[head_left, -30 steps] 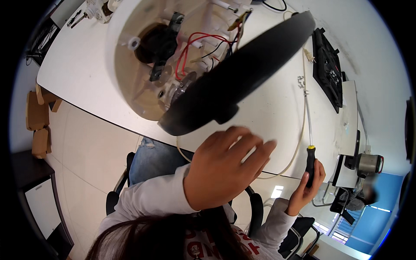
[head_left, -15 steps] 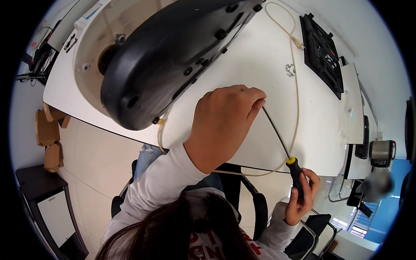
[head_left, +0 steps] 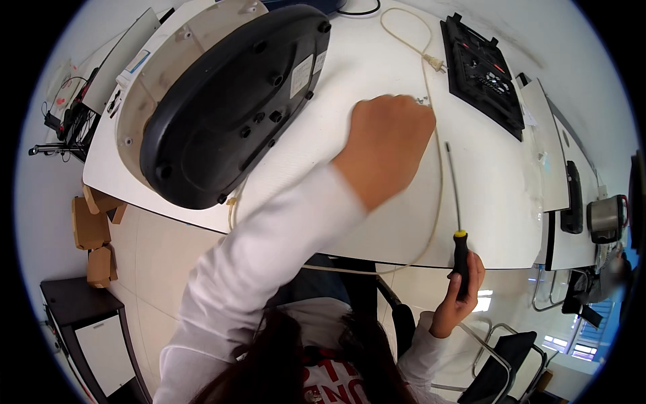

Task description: The person uses a screwdriver to remove screws from the base of a small appliance, then separates the base from the main body. The person repeats this process on a second similar appliance, removing screws and detaching the base.

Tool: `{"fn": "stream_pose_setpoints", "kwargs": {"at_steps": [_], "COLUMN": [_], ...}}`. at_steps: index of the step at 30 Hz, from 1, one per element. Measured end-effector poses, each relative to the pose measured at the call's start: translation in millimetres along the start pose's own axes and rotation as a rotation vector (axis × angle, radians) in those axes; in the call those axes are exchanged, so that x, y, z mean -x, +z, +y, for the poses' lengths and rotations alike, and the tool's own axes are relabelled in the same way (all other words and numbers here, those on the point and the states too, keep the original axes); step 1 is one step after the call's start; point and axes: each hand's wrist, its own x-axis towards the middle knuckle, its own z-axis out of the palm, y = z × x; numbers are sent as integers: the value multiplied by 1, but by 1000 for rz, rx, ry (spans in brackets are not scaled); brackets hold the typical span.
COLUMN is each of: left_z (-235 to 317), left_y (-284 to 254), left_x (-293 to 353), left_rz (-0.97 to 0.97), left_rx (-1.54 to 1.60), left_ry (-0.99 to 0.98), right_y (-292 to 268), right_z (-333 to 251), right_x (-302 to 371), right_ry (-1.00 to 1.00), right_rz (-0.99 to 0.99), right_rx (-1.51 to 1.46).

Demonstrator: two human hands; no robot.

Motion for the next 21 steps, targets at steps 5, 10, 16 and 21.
{"fn": "stream_pose_setpoints", "kwargs": {"at_steps": [5, 10, 16, 21], "left_z": [-12, -9, -23, -18], "left_y": [80, 107, 107, 96], "left_x": [-47, -60, -56, -54], "left_rz": [1, -50, -29, 5], "left_rx": [-18, -20, -52, -24], "left_ry": [-15, -71, -129, -147], "right_y": [-4, -12, -11, -15], "right_z": [7, 8, 8, 3], "right_x": [0, 0, -3, 3], "right_ry": [63, 86, 105, 122], "right_rz": [211, 268, 280, 279], "right_rx": [-89, -59, -71, 39]}}
